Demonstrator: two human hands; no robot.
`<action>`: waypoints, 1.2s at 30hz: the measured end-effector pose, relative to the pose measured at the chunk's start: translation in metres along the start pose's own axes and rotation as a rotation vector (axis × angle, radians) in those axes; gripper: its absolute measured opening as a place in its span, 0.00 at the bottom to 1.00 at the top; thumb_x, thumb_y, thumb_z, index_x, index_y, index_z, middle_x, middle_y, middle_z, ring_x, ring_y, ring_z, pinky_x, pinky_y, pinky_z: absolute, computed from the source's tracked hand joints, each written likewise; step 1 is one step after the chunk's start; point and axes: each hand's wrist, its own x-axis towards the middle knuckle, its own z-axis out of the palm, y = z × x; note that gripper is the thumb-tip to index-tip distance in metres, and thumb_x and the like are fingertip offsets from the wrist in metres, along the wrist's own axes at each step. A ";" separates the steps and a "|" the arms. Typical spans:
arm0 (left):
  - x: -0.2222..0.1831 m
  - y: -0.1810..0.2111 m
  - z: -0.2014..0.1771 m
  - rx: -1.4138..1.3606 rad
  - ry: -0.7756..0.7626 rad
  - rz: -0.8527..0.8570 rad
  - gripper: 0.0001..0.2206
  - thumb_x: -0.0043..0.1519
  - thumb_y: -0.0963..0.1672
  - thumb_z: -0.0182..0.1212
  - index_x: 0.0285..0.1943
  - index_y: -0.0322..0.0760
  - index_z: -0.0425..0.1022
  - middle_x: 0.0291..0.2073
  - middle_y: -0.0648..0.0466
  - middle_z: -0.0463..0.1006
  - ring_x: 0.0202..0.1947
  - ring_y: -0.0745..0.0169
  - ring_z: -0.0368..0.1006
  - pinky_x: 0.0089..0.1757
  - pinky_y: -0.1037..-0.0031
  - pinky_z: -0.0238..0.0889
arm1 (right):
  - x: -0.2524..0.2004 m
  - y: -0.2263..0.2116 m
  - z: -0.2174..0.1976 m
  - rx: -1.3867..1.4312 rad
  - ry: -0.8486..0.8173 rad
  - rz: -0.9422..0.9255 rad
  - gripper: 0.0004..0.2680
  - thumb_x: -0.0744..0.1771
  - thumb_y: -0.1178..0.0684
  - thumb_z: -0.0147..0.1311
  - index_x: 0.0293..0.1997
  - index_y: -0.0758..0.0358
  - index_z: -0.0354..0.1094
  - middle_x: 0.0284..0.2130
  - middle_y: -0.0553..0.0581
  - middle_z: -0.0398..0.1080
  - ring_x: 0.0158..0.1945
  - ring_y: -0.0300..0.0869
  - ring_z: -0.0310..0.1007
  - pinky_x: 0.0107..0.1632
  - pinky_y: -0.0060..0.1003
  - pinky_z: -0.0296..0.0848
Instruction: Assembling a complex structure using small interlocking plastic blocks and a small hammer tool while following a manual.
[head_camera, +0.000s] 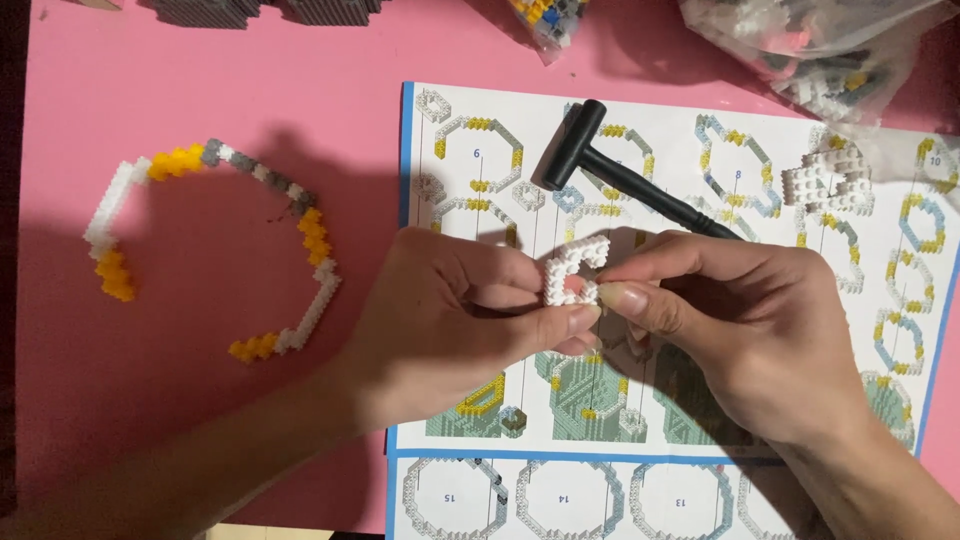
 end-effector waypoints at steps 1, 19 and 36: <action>0.000 0.001 0.000 0.023 -0.012 0.018 0.17 0.59 0.37 0.70 0.19 0.32 0.67 0.15 0.59 0.63 0.26 0.61 0.84 0.38 0.64 0.94 | 0.000 0.000 0.000 -0.014 -0.001 -0.007 0.04 0.65 0.64 0.64 0.39 0.76 0.80 0.29 0.61 0.79 0.31 0.40 0.72 0.36 0.32 0.72; 0.008 0.005 0.009 0.005 0.127 -0.185 0.18 0.50 0.36 0.74 0.49 0.14 0.81 0.26 0.36 0.87 0.29 0.52 0.89 0.35 0.64 0.91 | 0.011 -0.001 -0.040 -0.873 0.102 -0.819 0.08 0.71 0.63 0.61 0.56 0.75 0.78 0.47 0.71 0.75 0.49 0.54 0.77 0.55 0.44 0.73; 0.024 0.014 -0.026 0.988 0.127 0.768 0.11 0.68 0.43 0.63 0.34 0.35 0.85 0.27 0.56 0.81 0.34 0.61 0.68 0.43 0.67 0.59 | 0.022 0.011 -0.089 -1.523 0.258 -0.728 0.07 0.71 0.56 0.52 0.49 0.62 0.77 0.28 0.52 0.74 0.27 0.41 0.73 0.24 0.39 0.70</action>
